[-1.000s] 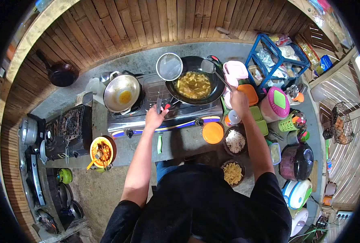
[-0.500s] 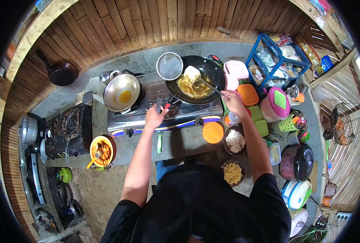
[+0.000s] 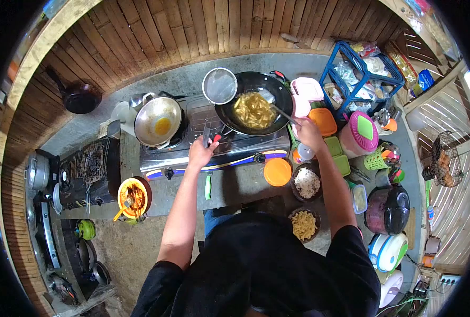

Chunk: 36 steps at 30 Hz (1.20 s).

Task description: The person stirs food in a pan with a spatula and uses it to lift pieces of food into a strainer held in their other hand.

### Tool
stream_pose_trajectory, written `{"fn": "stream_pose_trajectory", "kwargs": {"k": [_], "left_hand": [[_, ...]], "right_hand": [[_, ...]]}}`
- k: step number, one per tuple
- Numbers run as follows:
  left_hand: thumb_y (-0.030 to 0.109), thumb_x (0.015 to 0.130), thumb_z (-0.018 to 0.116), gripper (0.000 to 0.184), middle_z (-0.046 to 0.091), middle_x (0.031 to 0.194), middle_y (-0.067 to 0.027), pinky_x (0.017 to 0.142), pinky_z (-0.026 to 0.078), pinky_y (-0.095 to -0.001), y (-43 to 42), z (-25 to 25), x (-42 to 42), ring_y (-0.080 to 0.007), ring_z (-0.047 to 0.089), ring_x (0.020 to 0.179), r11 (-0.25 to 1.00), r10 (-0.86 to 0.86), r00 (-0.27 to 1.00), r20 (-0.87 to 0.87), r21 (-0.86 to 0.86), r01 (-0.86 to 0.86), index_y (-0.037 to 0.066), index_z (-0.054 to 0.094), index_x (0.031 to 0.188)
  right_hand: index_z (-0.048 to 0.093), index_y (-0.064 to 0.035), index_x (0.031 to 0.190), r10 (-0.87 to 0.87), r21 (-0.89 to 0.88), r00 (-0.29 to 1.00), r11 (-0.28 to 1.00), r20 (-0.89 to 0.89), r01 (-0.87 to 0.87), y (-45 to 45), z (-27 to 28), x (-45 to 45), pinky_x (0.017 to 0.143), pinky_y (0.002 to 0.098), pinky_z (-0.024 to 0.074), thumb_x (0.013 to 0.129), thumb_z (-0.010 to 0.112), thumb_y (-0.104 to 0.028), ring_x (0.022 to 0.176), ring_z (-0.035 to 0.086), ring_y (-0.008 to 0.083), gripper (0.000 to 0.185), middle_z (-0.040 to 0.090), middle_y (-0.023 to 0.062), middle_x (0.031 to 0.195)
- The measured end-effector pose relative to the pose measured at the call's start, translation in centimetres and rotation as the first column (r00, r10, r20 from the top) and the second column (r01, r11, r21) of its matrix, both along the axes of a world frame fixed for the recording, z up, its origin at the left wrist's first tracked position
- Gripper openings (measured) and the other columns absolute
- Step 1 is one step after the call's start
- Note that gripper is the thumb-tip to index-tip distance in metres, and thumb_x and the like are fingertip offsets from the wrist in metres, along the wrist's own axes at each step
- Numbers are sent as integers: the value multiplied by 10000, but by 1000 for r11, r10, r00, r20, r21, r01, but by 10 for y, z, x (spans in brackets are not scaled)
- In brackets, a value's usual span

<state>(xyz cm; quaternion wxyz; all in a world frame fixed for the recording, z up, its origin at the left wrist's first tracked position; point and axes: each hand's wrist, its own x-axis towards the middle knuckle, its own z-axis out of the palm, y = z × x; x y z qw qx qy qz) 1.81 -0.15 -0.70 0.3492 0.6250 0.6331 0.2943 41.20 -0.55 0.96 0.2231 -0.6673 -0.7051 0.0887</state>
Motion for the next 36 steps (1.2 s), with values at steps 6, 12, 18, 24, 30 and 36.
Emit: {"fn": "stream_pose_trajectory", "kwargs": {"k": [6,12,18,24,30,36], "left_hand": [[269,812,755,275,635,609,-76,569,491,-342,1,-1,0,-185,656,560,1000,11,1000,-3,-21,-11,66,575,855],[282,808,755,279,638,608,-75,584,494,-354,1,-2,0,-197,655,566,1000,6,1000,-19,-8,-6,69,584,865],[287,808,754,282,638,602,-76,593,495,-356,2,-4,-1,-204,657,570,1000,6,1000,-16,-12,-7,70,584,865],[289,810,752,283,644,611,-83,589,496,-357,1,0,1,-202,664,578,1000,10,999,-43,-26,-11,69,580,857],[289,809,752,283,645,610,-82,591,498,-358,-1,3,1,-205,667,578,1000,0,999,-54,2,0,68,583,857],[293,804,763,308,657,669,-99,589,501,-350,0,3,0,-195,667,581,1000,-4,998,-63,-14,3,53,579,867]], "right_hand": [[643,-4,1127,-65,-299,956,954,-285,-25,0,5,-21,872,395,492,896,582,-150,996,645,356,280,665,230,1026],[642,-8,1139,80,156,985,986,-150,-56,-7,19,-31,767,429,513,887,571,-125,864,669,356,287,663,264,924],[639,-45,1114,-118,117,981,988,157,100,-2,21,-21,634,517,508,875,553,-115,706,646,411,264,656,227,757],[635,-51,1147,-92,26,989,996,117,90,10,13,-24,671,511,515,886,541,-137,741,656,405,290,661,236,787],[621,-24,1185,15,-109,967,993,-256,-45,32,-32,-22,578,355,480,919,579,-163,625,618,212,303,651,98,746],[650,-24,1152,-130,-387,890,921,-437,-55,-1,6,-34,704,320,488,907,600,-180,750,658,203,295,698,171,864]]}}
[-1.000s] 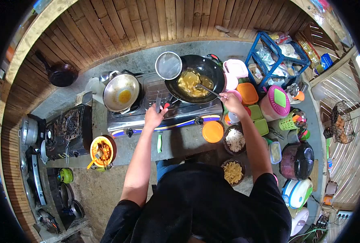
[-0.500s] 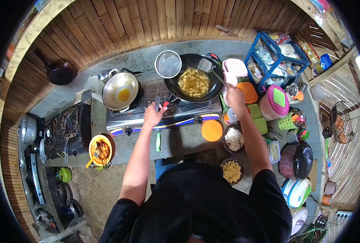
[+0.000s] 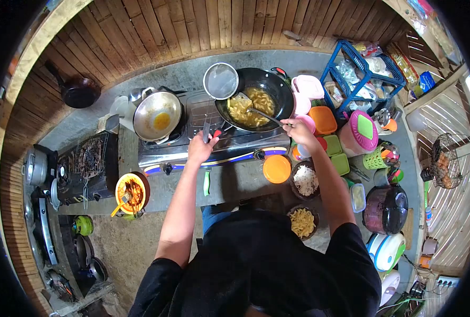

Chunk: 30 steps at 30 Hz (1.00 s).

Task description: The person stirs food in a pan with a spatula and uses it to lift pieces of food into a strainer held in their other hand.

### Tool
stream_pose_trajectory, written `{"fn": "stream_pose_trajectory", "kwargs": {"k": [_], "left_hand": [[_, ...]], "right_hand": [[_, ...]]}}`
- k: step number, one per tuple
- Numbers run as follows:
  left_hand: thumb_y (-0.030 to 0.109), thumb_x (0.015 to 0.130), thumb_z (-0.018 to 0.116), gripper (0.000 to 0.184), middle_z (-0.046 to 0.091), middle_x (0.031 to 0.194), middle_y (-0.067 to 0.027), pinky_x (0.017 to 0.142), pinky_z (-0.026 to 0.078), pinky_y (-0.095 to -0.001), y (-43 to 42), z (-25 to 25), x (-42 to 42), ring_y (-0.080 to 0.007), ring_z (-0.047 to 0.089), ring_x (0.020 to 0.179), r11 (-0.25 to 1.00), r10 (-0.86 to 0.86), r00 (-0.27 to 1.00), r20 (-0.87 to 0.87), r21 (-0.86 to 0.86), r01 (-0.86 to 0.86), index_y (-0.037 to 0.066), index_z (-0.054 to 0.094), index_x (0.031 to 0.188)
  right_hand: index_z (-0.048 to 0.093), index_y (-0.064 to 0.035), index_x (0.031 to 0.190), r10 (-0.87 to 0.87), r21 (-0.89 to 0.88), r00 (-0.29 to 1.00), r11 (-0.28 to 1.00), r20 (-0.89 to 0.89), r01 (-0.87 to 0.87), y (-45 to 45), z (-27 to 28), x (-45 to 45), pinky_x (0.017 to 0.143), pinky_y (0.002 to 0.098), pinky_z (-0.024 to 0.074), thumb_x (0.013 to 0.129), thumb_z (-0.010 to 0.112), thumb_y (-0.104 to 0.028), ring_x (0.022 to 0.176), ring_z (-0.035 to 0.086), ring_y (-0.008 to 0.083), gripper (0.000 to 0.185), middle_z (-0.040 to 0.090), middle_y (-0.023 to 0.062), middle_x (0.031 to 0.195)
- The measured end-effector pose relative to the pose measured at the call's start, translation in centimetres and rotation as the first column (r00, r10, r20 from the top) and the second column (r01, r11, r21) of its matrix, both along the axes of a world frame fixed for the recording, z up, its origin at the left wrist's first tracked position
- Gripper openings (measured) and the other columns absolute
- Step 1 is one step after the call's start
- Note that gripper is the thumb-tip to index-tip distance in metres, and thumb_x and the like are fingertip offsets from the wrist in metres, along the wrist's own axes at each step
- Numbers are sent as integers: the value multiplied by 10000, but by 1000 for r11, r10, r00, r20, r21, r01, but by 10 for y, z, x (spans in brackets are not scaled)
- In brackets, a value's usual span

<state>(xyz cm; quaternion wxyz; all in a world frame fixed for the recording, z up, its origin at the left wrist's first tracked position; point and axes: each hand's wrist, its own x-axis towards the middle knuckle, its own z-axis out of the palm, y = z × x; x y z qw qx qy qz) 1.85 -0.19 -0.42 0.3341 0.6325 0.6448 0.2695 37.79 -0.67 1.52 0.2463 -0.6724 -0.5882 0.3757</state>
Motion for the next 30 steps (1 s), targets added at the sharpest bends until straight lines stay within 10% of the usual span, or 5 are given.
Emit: {"fn": "stream_pose_trajectory", "kwargs": {"k": [8,14,24,30], "left_hand": [[302,808,747,278,657,638,-84,638,504,-371,-1,2,1,-223,681,623,999,26,1000,-15,-27,-27,78,592,862],[303,809,745,279,658,644,-88,640,505,-370,0,-1,0,-225,682,625,1000,25,1000,6,-19,-25,78,589,861],[314,807,746,293,657,644,-96,640,507,-378,4,-11,-3,-231,680,620,1000,5,1000,-31,22,-4,72,592,865],[314,807,751,296,657,644,-96,642,507,-380,1,-2,0,-240,679,627,999,23,1000,6,-23,-23,71,594,868]], "right_hand": [[634,-97,1182,-38,601,935,775,352,-195,-25,4,32,722,447,510,870,577,-123,799,654,364,318,661,214,844],[596,-115,1231,-212,359,680,930,701,-80,-29,21,35,672,491,516,874,554,-131,758,661,381,360,670,189,834],[627,-26,1162,68,401,898,878,435,-261,-27,0,43,719,455,503,877,570,-140,841,659,377,313,673,197,907],[648,-17,1162,123,4,991,992,52,-123,-25,13,15,844,345,494,876,584,-153,914,677,269,322,691,198,1030]]}}
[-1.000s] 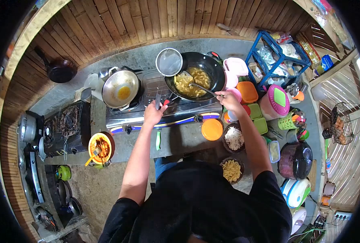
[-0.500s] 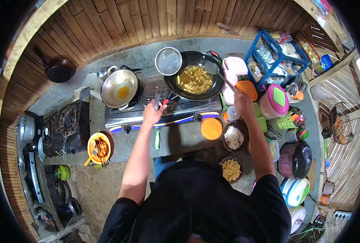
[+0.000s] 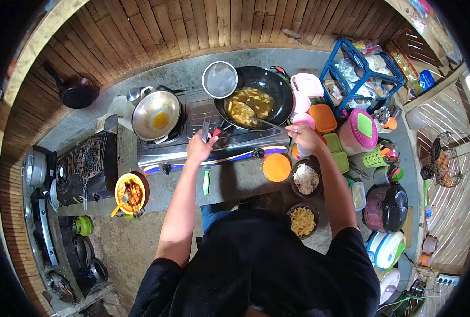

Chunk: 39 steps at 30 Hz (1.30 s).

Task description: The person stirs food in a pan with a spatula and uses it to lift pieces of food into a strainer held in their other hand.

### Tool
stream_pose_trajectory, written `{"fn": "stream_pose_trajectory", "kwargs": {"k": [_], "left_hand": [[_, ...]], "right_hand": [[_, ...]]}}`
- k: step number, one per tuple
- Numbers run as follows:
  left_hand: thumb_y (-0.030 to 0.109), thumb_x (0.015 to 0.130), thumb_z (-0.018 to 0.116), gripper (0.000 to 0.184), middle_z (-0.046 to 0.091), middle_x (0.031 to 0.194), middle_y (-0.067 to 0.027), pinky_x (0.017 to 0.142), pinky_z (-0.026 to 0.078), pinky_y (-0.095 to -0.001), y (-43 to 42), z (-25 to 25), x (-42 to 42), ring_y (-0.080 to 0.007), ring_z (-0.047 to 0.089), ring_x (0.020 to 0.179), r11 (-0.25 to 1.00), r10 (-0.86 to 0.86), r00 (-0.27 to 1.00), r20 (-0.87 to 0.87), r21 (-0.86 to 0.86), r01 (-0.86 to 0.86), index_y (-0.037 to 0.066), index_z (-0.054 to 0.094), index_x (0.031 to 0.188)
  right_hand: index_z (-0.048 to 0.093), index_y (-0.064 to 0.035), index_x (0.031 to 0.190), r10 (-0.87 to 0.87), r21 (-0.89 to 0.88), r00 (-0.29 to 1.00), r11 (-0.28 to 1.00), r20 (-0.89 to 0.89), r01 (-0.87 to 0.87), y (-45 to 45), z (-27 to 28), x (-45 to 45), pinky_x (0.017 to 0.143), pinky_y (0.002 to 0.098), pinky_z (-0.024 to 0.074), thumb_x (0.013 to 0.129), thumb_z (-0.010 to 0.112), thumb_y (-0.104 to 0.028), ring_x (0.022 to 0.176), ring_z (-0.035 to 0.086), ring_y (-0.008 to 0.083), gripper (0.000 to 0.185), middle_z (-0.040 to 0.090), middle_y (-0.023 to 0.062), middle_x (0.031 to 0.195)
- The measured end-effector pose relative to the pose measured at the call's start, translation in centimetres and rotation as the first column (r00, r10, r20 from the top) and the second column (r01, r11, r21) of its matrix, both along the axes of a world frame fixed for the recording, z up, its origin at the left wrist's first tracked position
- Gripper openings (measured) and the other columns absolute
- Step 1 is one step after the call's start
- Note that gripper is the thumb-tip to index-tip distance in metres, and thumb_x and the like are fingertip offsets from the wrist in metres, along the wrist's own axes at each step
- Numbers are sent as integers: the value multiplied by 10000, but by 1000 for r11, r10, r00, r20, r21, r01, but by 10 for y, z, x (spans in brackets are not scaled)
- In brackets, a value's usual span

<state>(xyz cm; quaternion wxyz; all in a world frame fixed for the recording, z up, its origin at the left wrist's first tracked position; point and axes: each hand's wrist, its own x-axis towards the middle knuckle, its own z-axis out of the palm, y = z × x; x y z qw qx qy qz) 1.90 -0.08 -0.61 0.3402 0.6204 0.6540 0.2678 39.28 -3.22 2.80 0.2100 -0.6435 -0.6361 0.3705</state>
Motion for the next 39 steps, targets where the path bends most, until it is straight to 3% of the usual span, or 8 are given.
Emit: {"fn": "stream_pose_trajectory", "kwargs": {"k": [2,6,12,14,24,30,33,39], "left_hand": [[314,807,752,297,657,643,-95,641,508,-378,0,0,0,-236,680,622,1000,-3,1000,-12,7,3,71,592,869],[314,807,753,301,656,641,-92,637,508,-375,1,-2,-1,-227,680,613,1000,-17,1000,0,25,17,71,588,873],[307,810,750,292,651,635,-90,637,502,-377,0,1,-1,-224,677,613,1000,-12,1000,6,6,12,75,586,874],[306,810,749,289,651,633,-90,636,500,-379,0,2,-1,-224,675,614,1000,-11,1000,5,6,11,76,586,874],[294,812,749,283,653,635,-93,631,499,-373,2,-4,-1,-224,674,619,1000,-7,1000,20,5,7,68,592,875],[300,813,750,291,656,638,-95,617,501,-362,1,-2,-1,-218,673,604,1000,-2,1000,29,15,1,62,592,873],[304,811,751,294,655,636,-96,618,504,-362,1,-2,-1,-220,676,602,1000,-6,999,33,7,5,65,591,869],[303,807,755,294,651,622,-92,613,505,-359,0,-2,-1,-219,673,593,1000,0,1000,13,28,0,69,585,859]], "right_hand": [[619,-12,1220,33,5,998,999,-48,-33,-1,1,-4,578,257,407,946,539,-123,622,451,69,306,524,-23,715],[612,-17,1232,45,16,995,999,-88,-44,-3,5,-5,574,253,390,948,539,-128,625,435,68,314,502,-31,707],[631,-9,1165,24,140,1000,990,-9,-23,1,4,11,797,345,494,891,580,-135,872,665,239,307,691,186,970],[631,-14,1165,-43,387,990,922,133,-12,4,2,16,822,382,501,876,584,-141,916,667,302,319,674,221,1015],[680,-42,1070,-374,503,783,859,497,91,24,-2,0,715,512,501,834,542,-100,756,652,399,279,654,226,757],[658,-27,1117,-174,501,942,865,288,6,43,-32,-2,704,483,511,874,592,-151,787,659,399,281,671,222,827],[651,2,1152,-161,1,987,987,8,161,39,-9,-19,562,299,438,921,592,-155,578,559,129,285,602,28,657],[648,-32,1164,-69,144,997,987,-38,73,26,-10,-13,734,349,497,887,614,-160,796,676,249,307,696,192,911]]}}
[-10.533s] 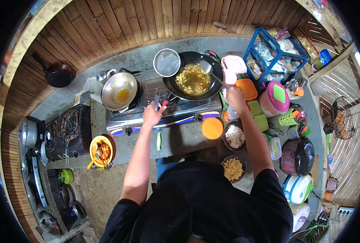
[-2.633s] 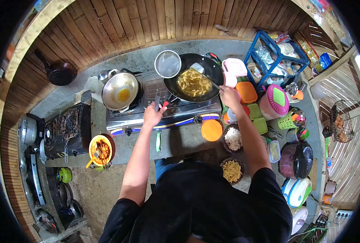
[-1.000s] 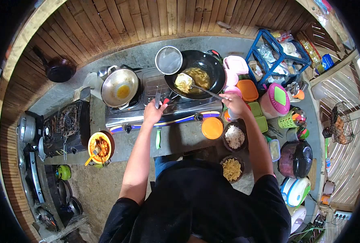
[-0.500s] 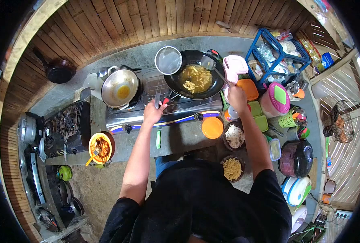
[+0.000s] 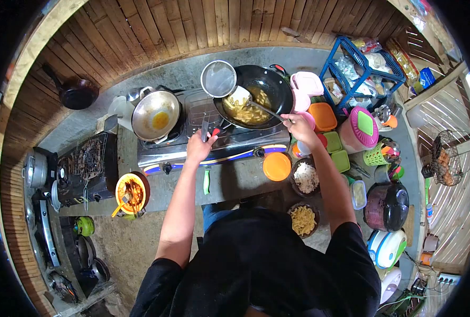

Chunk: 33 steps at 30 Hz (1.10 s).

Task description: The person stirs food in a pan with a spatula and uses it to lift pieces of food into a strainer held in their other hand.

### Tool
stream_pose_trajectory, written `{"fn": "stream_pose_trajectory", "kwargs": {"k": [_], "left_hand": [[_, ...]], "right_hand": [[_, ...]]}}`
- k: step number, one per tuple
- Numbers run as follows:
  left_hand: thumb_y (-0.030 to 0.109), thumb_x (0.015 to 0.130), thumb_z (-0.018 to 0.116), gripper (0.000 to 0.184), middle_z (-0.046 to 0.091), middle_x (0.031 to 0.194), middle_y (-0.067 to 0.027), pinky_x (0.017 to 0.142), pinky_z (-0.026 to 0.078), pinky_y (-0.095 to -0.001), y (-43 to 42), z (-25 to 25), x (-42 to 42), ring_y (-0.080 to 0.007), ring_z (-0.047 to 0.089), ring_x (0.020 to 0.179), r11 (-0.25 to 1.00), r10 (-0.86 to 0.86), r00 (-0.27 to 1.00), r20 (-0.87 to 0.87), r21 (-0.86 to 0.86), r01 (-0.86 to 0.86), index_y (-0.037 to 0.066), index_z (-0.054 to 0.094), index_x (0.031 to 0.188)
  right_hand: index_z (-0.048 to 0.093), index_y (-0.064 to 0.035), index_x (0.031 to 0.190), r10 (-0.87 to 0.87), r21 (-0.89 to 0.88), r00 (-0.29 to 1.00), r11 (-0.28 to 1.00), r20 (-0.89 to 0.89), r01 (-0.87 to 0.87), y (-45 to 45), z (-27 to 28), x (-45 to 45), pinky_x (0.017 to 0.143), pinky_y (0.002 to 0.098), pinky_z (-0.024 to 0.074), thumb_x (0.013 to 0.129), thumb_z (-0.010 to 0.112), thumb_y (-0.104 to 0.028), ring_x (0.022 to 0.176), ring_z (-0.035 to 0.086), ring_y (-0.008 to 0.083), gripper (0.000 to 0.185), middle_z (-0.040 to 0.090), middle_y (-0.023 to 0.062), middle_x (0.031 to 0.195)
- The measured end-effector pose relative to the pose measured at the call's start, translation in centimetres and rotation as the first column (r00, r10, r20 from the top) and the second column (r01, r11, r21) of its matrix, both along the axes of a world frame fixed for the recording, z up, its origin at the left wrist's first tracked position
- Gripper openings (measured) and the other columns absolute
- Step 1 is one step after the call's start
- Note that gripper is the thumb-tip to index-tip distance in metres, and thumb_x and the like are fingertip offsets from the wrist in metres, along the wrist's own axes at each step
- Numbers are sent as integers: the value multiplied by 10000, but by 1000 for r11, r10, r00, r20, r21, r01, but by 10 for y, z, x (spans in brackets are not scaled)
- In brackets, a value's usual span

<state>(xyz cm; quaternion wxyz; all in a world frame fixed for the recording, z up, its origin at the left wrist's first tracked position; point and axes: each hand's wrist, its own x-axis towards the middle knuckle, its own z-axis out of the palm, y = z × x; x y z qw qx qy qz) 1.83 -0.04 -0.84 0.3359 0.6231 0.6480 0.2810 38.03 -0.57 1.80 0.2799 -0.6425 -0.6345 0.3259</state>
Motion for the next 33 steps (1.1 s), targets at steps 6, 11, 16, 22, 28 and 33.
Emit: {"fn": "stream_pose_trajectory", "kwargs": {"k": [6,11,16,22,28,33], "left_hand": [[298,810,753,285,643,606,-83,600,499,-364,-1,3,1,-214,664,573,1000,-3,1000,-9,-17,3,74,582,859],[289,812,752,278,640,602,-78,595,495,-361,0,0,0,-210,658,567,1000,-5,1000,-3,-5,5,72,585,859],[292,812,751,278,640,607,-82,600,494,-363,-1,4,1,-213,658,574,1000,-10,1000,8,8,10,71,591,865],[300,812,749,281,641,610,-80,608,492,-362,1,1,0,-214,662,594,1000,-12,1000,-11,-9,12,72,593,861],[302,814,746,279,641,608,-78,610,492,-365,2,-1,-1,-215,661,593,1000,-20,1000,-20,-17,19,73,592,856],[295,810,747,276,638,602,-79,606,492,-370,0,2,0,-221,658,585,1000,-17,1000,4,1,17,70,591,840]], "right_hand": [[656,-74,1152,-148,408,930,913,336,-2,-11,13,16,775,444,515,871,581,-149,877,655,369,300,670,233,950],[651,-130,1168,-273,316,779,943,565,102,-12,22,34,700,498,510,870,581,-177,784,660,374,310,672,210,856],[682,-71,1014,-141,221,848,975,511,29,-14,32,46,691,490,510,866,560,-166,774,647,393,214,677,186,840],[682,11,1029,147,225,926,946,347,-235,-6,8,62,753,424,517,865,582,-186,852,665,360,276,689,192,962],[666,-10,1116,102,-25,993,995,56,-101,-10,18,41,806,358,507,875,591,-186,919,669,324,308,681,208,1006],[651,-41,1150,-30,184,965,983,260,-19,-13,36,32,781,415,518,879,575,-182,882,661,368,315,667,240,971]]}}
